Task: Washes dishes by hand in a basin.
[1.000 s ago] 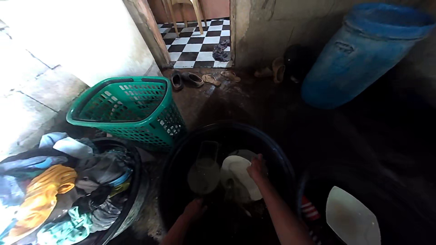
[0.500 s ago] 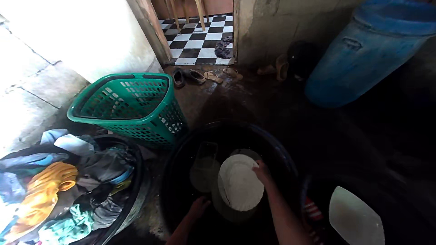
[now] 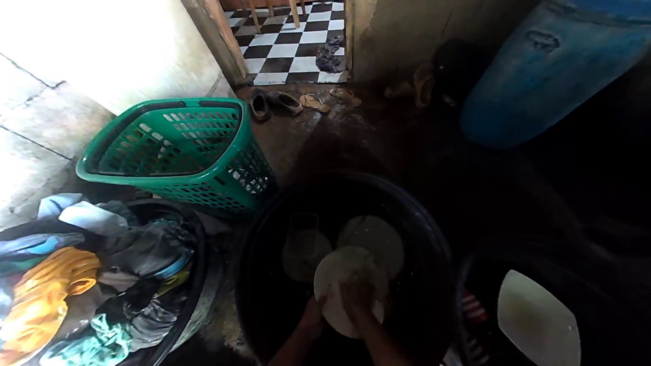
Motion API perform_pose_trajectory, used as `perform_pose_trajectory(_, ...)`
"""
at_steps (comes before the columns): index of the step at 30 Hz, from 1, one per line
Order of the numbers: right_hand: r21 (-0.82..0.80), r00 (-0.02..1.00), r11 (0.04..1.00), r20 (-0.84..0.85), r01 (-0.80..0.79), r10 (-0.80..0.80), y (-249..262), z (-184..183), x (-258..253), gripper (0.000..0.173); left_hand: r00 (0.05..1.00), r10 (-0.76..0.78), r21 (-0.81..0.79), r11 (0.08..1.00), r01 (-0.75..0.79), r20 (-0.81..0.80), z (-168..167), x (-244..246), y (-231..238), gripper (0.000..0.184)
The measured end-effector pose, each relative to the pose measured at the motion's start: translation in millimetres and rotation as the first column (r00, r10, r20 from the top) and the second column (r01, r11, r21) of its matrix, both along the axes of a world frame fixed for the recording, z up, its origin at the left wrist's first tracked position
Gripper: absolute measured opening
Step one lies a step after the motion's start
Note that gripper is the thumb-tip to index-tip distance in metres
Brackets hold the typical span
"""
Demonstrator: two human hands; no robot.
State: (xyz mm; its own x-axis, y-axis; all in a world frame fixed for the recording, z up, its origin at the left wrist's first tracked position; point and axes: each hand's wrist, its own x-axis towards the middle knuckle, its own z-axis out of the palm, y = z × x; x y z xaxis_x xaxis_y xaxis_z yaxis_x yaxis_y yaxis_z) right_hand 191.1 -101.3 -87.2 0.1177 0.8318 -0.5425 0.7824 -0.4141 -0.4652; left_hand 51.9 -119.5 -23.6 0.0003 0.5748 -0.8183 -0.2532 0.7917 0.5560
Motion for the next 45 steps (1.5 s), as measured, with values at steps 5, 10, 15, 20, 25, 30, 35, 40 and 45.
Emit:
perform_pose_trajectory(5, 0.182, 0.944, 0.969, -0.252, -0.168, 0.211, 13, 16, -44, 0.060, 0.993, -0.067, 0.098, 0.992, 0.076, -0.097, 1, -4, 15, 0.043)
perform_pose_trajectory(10, 0.291, 0.730, 0.904, -0.535, -0.314, 0.426, -22, 31, -38, 0.044, 0.974, 0.020, 0.154, 0.988, 0.015, -0.226, 2, -52, 38, 0.048)
perform_pose_trajectory(15, 0.022, 0.902, 0.919, -0.181, -0.393, 0.391, -11, 0, 30, 0.051, 0.969, 0.010, 0.121, 0.992, 0.021, -0.248, 4, -65, 36, 0.046)
perform_pose_trajectory(20, -0.069, 0.994, 0.993, -0.048, -0.098, 0.095, 10, 15, 6, 0.070, 0.984, -0.140, 0.072, 0.986, 0.148, -0.112, 7, -20, 15, 0.042)
perform_pose_trajectory(25, 0.066, 0.941, 0.961, -0.193, -0.269, 0.277, 15, 14, -32, 0.063, 0.993, -0.102, 0.033, 0.994, 0.104, -0.056, 0, -16, 13, 0.044)
perform_pose_trajectory(30, -0.005, 0.950, 0.967, -0.188, -0.255, 0.250, 6, 7, -6, 0.071, 0.993, -0.069, 0.044, 0.996, 0.073, -0.094, 3, -29, 18, 0.044)
perform_pose_trajectory(35, 0.175, 0.928, 0.983, -0.356, -0.049, 0.110, -5, 14, -48, 0.051, 0.988, -0.129, 0.103, 0.985, 0.137, -0.082, -6, -22, 14, 0.044)
perform_pose_trajectory(40, 0.095, 0.834, 0.968, -0.494, -0.232, 0.248, -22, 39, -34, 0.032, 0.983, 0.025, 0.112, 0.994, -0.005, -0.179, -8, -44, 27, 0.047)
perform_pose_trajectory(45, -0.044, 0.899, 0.899, -0.061, -0.437, 0.434, -7, 11, 38, 0.046, 0.978, -0.005, 0.088, 0.996, 0.023, -0.207, -5, -55, 31, 0.046)
